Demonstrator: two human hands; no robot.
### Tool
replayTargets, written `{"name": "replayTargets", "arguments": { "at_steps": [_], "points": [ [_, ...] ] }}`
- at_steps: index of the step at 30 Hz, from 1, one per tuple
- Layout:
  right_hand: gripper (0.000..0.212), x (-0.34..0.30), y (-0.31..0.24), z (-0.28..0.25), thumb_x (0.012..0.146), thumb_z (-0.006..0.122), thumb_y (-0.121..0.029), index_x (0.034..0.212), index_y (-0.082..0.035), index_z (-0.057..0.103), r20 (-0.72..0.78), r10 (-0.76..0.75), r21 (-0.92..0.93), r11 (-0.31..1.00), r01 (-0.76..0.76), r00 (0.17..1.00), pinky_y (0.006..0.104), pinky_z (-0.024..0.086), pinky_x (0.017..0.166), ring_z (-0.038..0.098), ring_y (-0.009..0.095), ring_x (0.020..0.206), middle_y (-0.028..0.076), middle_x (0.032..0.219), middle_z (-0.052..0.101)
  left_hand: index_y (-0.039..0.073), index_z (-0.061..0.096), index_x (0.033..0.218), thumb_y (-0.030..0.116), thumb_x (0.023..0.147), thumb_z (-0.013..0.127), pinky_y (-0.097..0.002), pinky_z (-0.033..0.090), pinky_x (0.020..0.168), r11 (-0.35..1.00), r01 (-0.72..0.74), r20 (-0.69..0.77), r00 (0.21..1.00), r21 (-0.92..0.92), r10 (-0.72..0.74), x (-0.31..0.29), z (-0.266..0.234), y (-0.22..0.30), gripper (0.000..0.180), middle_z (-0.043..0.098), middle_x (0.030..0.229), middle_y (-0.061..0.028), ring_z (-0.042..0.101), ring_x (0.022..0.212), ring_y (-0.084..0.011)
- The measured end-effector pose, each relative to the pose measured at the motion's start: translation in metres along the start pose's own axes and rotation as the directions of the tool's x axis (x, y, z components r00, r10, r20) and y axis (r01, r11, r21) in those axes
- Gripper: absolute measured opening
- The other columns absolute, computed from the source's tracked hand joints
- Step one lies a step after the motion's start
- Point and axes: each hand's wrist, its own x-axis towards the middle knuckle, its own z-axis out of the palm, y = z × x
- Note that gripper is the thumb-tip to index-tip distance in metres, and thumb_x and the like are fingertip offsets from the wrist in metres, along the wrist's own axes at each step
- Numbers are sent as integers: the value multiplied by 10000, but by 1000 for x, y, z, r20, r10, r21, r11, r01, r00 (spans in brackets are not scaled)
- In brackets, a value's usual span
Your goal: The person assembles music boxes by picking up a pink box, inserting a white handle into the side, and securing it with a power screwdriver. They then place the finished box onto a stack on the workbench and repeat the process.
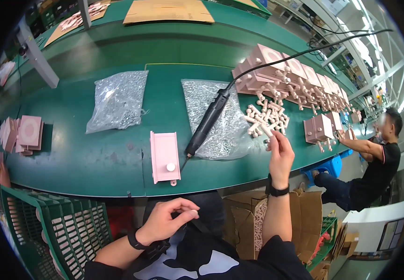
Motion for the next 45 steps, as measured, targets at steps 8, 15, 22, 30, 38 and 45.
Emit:
{"name": "replayTargets", "arguments": {
  "at_steps": [8,15,22,30,38,45],
  "points": [
    [198,-40,-84,19,896,661,2,1090,40,659,747,-295,329,943,54,595,261,527,738,650,139,851,86,970,682,7,537,1312,136,1019,539,-303,561,810,845,229,115,974,-483,-198,18,12,-6,320,681,1127,-124,677,1001,-188],
    [252,-88,-74,59,919,657,-20,1161,47,625,796,30,408,712,-572,605,245,545,713,655,127,820,71,974,686,17,552,1302,110,988,594,-280,562,786,891,140,-9,987,-432,-160,3,2,-18,330,688,1124,-123,685,983,-185],
    [249,-122,-94,77,961,608,-46,1194,43,608,845,221,324,514,-794,487,247,539,626,656,123,733,90,932,698,-4,649,1163,44,858,727,-310,595,691,863,-123,-391,854,491,344,-13,2,-25,318,718,1029,-133,723,853,-188],
    [216,-123,-108,76,982,586,-100,1144,31,645,797,173,209,820,-533,579,219,485,567,586,73,622,35,790,665,-32,617,1203,14,854,716,-300,583,764,819,-153,-361,842,553,402,-16,0,-16,365,710,1103,-147,719,898,-188],
    [192,-108,-92,82,971,606,-119,1068,34,668,871,144,187,787,-588,470,214,460,587,566,57,640,12,782,663,-50,511,1325,31,984,562,-282,502,928,918,44,-241,959,-394,-150,3,-9,-12,355,657,1228,-139,627,1124,-161],
    [190,-105,-87,88,990,586,-121,1082,26,662,885,155,228,678,-699,439,206,438,588,555,46,688,-1,814,640,-46,528,1316,45,982,576,-275,510,909,929,31,-265,954,-369,-137,7,-10,-15,349,663,1218,-142,643,1084,-155]
  ]
}}
